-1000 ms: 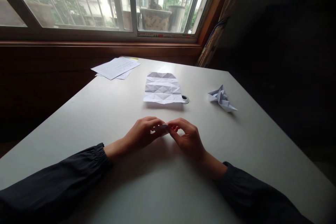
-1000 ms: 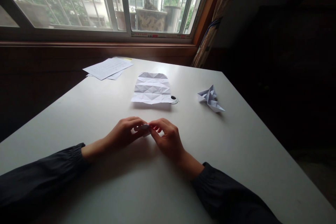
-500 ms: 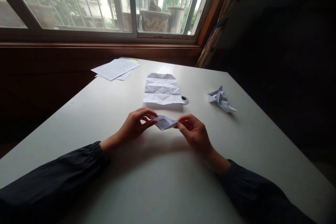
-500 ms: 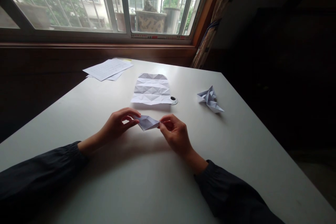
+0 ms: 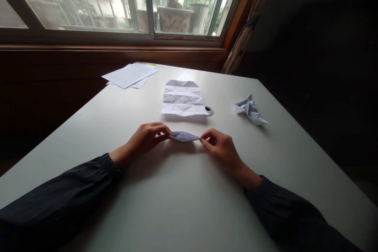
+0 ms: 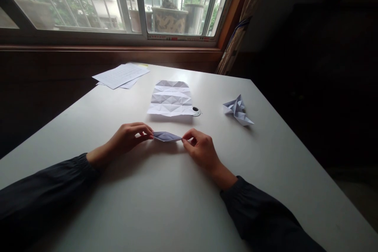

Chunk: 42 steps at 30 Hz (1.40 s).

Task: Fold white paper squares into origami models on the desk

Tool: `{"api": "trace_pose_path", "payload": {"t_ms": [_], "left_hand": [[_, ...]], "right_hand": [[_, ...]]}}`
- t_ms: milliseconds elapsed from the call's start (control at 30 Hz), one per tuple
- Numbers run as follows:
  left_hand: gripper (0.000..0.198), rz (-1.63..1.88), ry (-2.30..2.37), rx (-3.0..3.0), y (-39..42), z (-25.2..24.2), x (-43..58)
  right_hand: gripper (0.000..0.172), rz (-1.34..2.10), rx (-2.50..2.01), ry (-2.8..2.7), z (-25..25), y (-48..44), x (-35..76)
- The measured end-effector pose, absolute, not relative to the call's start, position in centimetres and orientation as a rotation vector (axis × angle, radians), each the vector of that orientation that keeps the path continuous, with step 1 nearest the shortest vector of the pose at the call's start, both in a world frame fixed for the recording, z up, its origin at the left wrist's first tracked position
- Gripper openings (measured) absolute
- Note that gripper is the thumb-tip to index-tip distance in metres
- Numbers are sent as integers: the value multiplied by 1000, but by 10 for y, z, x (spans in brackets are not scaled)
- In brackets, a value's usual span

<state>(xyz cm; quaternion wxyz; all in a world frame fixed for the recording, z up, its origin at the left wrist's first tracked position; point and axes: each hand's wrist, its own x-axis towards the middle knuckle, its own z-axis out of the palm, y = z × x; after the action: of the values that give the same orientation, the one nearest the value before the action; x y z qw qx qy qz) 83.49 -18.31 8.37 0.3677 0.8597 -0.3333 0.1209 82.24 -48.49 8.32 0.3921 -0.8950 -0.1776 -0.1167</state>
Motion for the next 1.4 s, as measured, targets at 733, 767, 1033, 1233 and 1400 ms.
{"api": "trace_pose_path", "payload": {"t_ms": [733,767,1033,1233,1400], "left_hand": [[25,370,-616,2158,-182,83,838],[25,357,-622,2172,-181,81,838],[22,315,-656,2282,-179,76,839],[21,300,-705,2326,-177,76,840],[22,298,-728,2391,-174,74,842]], "right_hand": [[13,-553,-2245,-757,89,-506,830],[12,-619,-2270,-724,89,-517,835],[12,-1050,-2579,-306,71,-648,862],[13,-1060,-2640,-141,65,-669,864],[24,-1126,-2639,-132,69,-662,864]]}}
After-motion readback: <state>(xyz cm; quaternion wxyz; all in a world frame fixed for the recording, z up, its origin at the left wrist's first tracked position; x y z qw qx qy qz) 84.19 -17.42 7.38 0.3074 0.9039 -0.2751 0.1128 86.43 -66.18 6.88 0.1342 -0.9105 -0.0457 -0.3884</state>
